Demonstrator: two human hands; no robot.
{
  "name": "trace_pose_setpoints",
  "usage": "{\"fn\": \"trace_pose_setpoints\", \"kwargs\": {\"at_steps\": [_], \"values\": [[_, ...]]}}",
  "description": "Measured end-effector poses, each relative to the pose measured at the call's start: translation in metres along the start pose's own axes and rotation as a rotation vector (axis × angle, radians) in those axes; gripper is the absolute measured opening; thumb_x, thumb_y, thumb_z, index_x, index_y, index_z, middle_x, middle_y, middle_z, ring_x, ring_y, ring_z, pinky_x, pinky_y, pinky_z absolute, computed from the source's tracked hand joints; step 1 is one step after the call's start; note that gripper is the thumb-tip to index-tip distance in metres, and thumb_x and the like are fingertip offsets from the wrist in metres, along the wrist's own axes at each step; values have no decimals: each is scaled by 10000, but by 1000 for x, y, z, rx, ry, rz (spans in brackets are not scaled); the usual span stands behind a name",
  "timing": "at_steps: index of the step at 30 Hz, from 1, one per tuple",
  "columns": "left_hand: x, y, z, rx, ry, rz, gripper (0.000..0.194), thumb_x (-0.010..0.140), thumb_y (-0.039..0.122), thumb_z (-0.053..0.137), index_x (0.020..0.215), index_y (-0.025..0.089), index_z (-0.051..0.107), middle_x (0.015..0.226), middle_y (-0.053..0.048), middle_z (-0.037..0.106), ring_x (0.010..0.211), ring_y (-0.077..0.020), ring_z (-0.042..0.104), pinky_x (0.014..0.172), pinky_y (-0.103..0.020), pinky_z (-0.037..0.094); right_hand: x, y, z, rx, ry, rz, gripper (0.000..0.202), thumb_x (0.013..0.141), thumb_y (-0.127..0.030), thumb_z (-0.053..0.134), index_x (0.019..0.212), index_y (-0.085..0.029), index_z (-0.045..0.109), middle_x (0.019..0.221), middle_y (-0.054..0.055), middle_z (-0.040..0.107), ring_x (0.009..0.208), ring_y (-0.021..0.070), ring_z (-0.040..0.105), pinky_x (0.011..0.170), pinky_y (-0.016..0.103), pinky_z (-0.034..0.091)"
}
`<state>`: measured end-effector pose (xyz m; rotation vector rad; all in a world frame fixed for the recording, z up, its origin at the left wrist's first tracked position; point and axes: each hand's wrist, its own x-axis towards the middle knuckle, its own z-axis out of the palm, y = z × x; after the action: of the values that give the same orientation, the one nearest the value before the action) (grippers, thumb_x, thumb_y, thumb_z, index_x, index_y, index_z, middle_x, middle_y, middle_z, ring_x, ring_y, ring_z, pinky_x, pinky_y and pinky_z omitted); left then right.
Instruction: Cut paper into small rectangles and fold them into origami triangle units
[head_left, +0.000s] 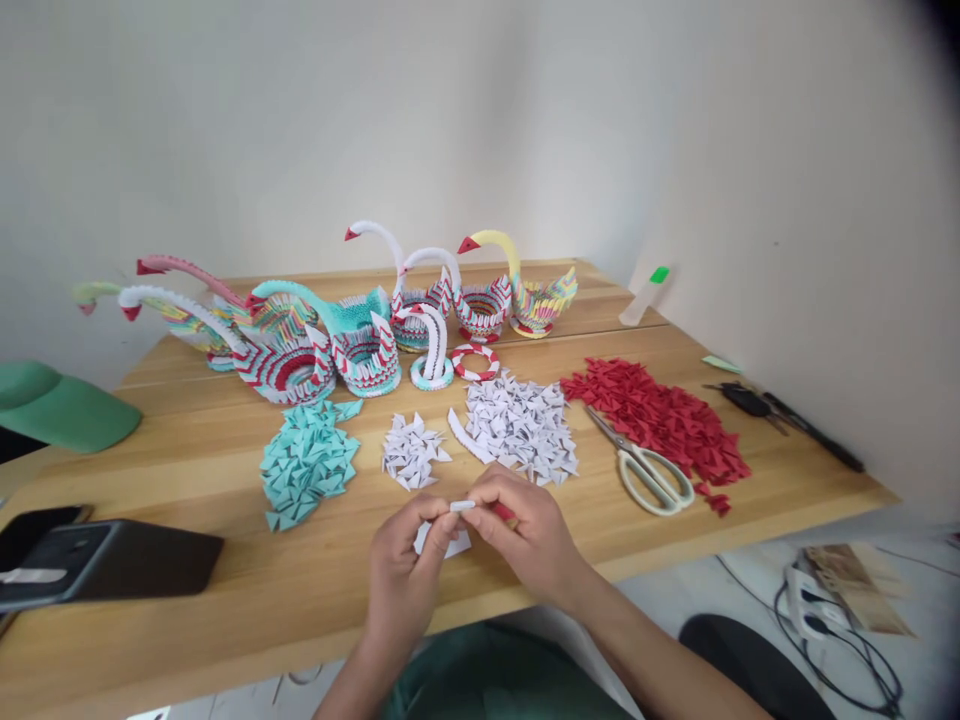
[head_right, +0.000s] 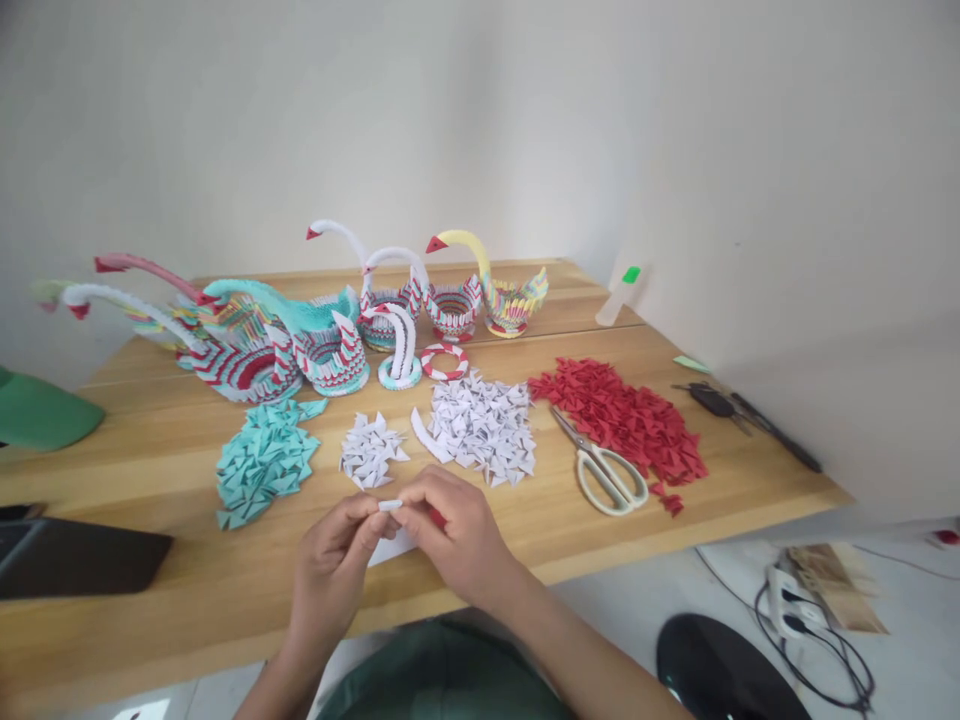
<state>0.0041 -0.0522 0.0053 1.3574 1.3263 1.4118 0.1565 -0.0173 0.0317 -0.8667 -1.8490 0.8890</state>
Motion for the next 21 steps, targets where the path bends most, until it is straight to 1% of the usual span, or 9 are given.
{"fn": "trace_pose_setpoints", "kwargs": {"at_steps": [4, 8, 14, 21], "values": [[2, -5, 1, -37, 20, -33, 196, 856, 309, 606, 732, 165, 656, 637, -14, 646, 606, -146, 604, 588, -233, 482, 2, 2, 2, 33, 20, 21, 226, 941, -265, 558, 737, -199, 629, 715, -8, 626, 683, 130, 568, 669, 248, 431], [4, -6, 1, -16, 3, -33, 206, 862, 307, 602, 727, 167, 670, 655, -21, 668, 616, -150, 616, 606, -241, 489, 4, 2, -1, 18, 50, 62, 223, 924, -312, 584, 742, -200, 648, 680, 0, 629, 666, 145, 579, 644, 261, 433], [4, -5, 1, -19, -1, -43, 213, 853, 316, 610, 713, 168, 673, 656, -20, 668, 609, -147, 615, 605, -239, 492, 3, 2, -5, -1, 35, 72, 198, 917, -291, 580, 755, -197, 644, 692, 2, 633, 671, 142, 586, 637, 256, 443], [4, -4, 3, -20, -11, -81, 263, 862, 353, 599, 689, 164, 657, 646, -21, 638, 605, -143, 578, 602, -239, 480, 2, 2, -2, 20, 40, 102, 184, 916, -228, 549, 755, -198, 633, 696, -4, 623, 676, 140, 584, 640, 245, 442]]}}
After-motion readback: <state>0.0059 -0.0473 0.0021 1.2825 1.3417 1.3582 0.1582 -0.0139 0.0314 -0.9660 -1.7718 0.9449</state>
